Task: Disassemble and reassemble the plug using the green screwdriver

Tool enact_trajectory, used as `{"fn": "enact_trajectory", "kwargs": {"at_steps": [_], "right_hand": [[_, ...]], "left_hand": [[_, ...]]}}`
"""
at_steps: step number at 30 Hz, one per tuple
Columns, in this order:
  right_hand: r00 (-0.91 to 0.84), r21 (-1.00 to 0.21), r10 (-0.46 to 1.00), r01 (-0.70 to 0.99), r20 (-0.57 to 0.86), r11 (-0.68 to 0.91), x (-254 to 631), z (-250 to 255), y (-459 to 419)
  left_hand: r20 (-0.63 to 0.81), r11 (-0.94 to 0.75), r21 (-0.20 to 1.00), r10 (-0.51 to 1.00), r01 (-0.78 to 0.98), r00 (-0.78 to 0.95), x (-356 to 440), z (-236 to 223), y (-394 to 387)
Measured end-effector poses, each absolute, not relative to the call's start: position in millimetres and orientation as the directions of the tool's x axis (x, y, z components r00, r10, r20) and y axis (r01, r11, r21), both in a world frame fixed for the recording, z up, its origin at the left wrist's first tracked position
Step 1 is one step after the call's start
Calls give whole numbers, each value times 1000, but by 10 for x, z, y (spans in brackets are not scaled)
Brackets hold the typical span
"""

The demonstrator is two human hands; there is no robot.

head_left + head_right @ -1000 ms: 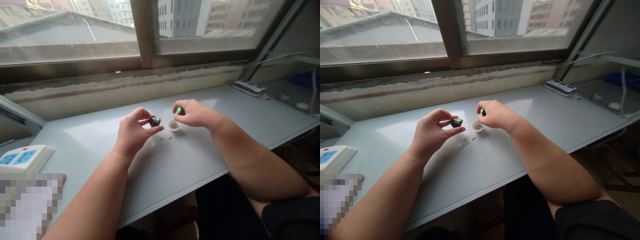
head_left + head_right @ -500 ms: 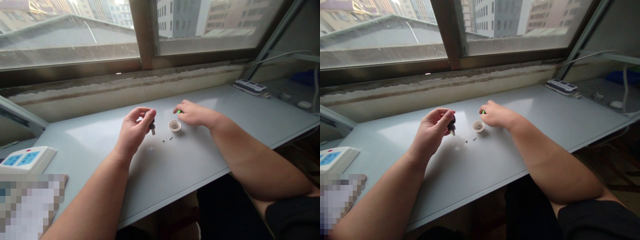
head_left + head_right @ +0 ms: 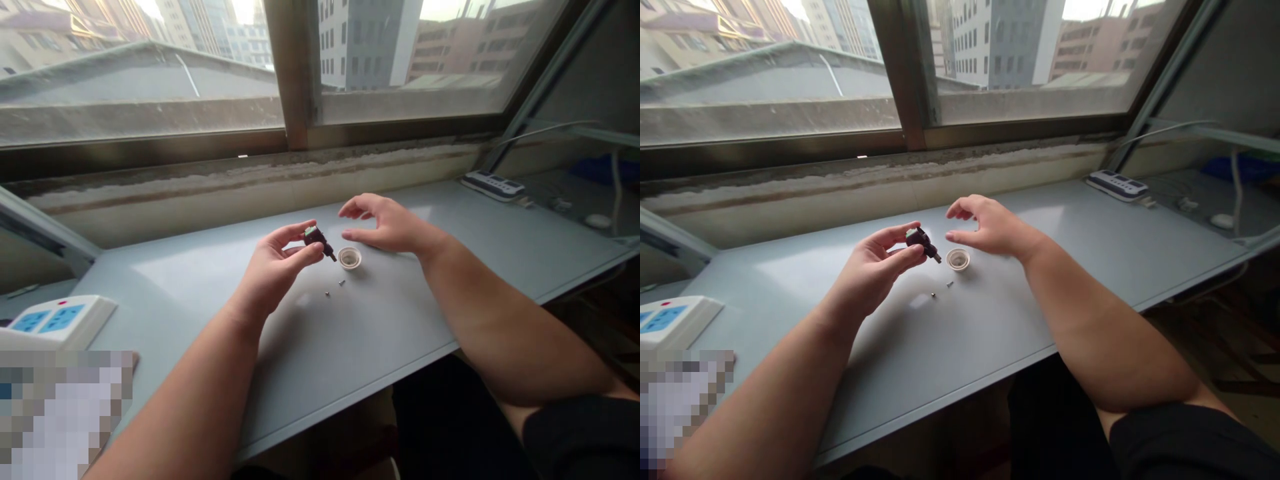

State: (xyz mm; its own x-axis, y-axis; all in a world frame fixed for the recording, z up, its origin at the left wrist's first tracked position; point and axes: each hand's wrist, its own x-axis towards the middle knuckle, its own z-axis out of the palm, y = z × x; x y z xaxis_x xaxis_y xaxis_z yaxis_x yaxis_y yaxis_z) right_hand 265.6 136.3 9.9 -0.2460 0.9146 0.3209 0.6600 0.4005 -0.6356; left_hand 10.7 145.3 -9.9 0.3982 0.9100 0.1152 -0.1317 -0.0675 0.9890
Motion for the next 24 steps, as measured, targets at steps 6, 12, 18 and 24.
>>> {"fn": "enact_trajectory", "kwargs": {"at_steps": [6, 12, 18, 24], "right_hand": [[-501, -858, 797, 186, 337, 479, 2449, 102, 1264], [-452, -892, 821, 108, 349, 439, 2376, 59, 1269], [-426, -927, 858, 101, 287, 360, 2366, 49, 1260], [-467, -961, 853, 20, 234, 275, 2393, 35, 1295]], "left_hand": [[204, -155, 978, 848, -141, 488, 128, -98, 1433], [224, -170, 974, 843, -152, 490, 131, -103, 1427], [224, -181, 974, 850, -135, 476, 121, -118, 1433], [224, -178, 974, 829, -138, 512, 116, -123, 1447]]}}
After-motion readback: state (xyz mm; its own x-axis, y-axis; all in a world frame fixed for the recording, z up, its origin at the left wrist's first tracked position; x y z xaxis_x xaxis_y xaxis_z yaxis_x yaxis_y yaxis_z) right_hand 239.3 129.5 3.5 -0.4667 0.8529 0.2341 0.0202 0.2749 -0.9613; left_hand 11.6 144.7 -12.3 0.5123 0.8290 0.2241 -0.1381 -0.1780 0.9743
